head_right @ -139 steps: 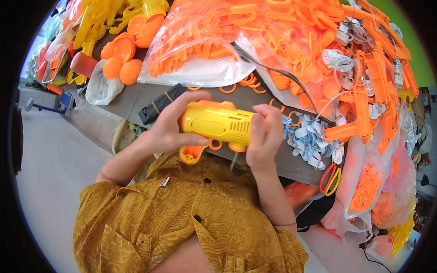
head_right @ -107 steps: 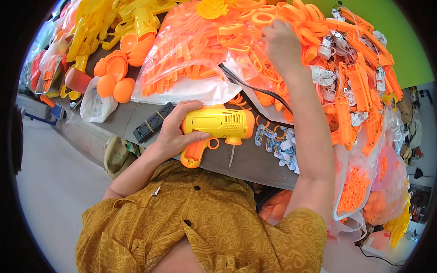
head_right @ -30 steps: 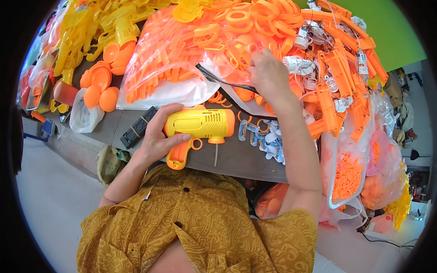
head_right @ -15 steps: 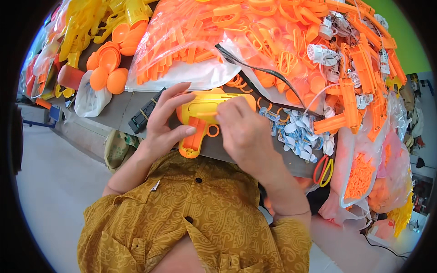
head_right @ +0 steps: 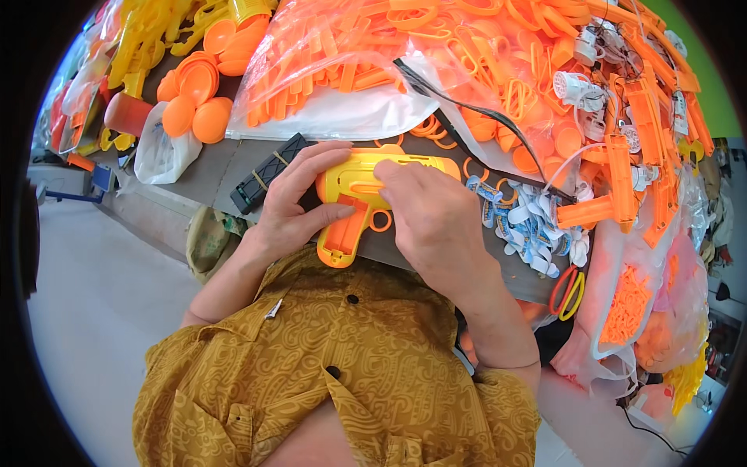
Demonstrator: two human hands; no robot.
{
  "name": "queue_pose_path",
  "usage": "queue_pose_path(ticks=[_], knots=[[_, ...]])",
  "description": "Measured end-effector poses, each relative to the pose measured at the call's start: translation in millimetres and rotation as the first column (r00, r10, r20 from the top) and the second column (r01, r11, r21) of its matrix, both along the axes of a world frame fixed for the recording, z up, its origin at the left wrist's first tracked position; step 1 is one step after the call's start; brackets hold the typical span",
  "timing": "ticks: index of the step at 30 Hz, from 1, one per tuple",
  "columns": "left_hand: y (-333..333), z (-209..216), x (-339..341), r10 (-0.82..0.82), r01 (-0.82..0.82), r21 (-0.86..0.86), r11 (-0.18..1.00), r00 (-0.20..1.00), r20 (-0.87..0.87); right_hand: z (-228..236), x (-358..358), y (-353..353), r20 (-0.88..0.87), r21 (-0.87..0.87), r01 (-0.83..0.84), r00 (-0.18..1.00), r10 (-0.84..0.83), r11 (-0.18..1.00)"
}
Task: Assembling plastic toy blasters and applying stickers to the finished components.
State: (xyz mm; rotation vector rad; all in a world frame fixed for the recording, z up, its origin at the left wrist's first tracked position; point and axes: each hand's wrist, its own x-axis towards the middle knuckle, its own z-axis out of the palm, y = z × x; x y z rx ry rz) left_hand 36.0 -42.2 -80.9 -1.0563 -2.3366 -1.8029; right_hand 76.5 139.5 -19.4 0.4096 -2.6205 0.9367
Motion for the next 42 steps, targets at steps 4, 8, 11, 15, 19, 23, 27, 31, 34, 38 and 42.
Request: queue_pose_path(ticks=[4, 8, 11, 15, 19, 23, 27, 31, 34, 38, 42], knots=[[0.2, -1.3, 0.7, 0.015, -0.014, 0.016, 1.0, 1.0, -0.016, 2.1, -7.9, 0.3, 0.097, 0.003, -0.07, 0.993, 0.07, 0.998], [1.3, -3.0, -0.7, 0.006, -0.006, 0.035, 0.999, 1.0, -0.009, 0.3, -16.5, -4.7, 0.142, -0.031, -0.055, 0.988, 0.059, 0.998], [2.5, -1.9, 0.1, 0.006, -0.007, 0.056, 0.998, 1.0, 0.027, 1.3, -16.1, -7.1, 0.162, 0.032, -0.027, 0.987, 0.021, 0.999], [9.6, -5.7, 3.0, 0.041, -0.062, 0.156, 0.986, 0.99, 0.135, 3.4, -14.3, -8.7, 0.153, 0.13, -0.019, 0.988, -0.001, 0.991], [16.7, -4.8, 7.4, 0.098, -0.161, 0.203, 0.966, 0.952, 0.29, -0.7, -10.2, -16.2, 0.119, 0.139, 0.021, 0.992, -0.038, 0.99], [12.0, -4.6, 5.7, 0.087, -0.157, 0.226, 0.961, 0.952, 0.294, 0.9, -1.5, -17.3, 0.062, 0.069, 0.073, 0.995, -0.078, 0.995], [6.4, -2.8, 8.6, 0.117, -0.151, 0.175, 0.973, 0.975, 0.189, -7.1, 11.6, 33.0, 0.039, -0.047, 0.373, 0.928, -0.371, 0.927], [2.5, 7.4, 7.6, 0.186, -0.182, 0.077, 0.98, 0.981, -0.051, -23.3, 15.9, 68.9, 0.109, 0.142, 0.404, 0.901, -0.419, 0.904], [0.7, 18.7, 6.2, 0.202, -0.192, 0.083, 0.978, 0.971, -0.131, -32.5, 12.7, 71.5, 0.111, 0.311, 0.341, 0.914, -0.39, 0.887], [-1.0, 30.1, 6.0, 0.209, -0.19, 0.129, 0.973, 0.965, -0.159, -37.0, 10.0, 76.4, 0.205, 0.215, 0.343, 0.899, -0.386, 0.914], [3.0, 45.6, 12.4, 0.142, -0.125, 0.113, 0.986, 0.978, -0.155, -13.2, 12.8, 75.3, 0.367, -0.136, 0.388, 0.875, -0.317, 0.912]])
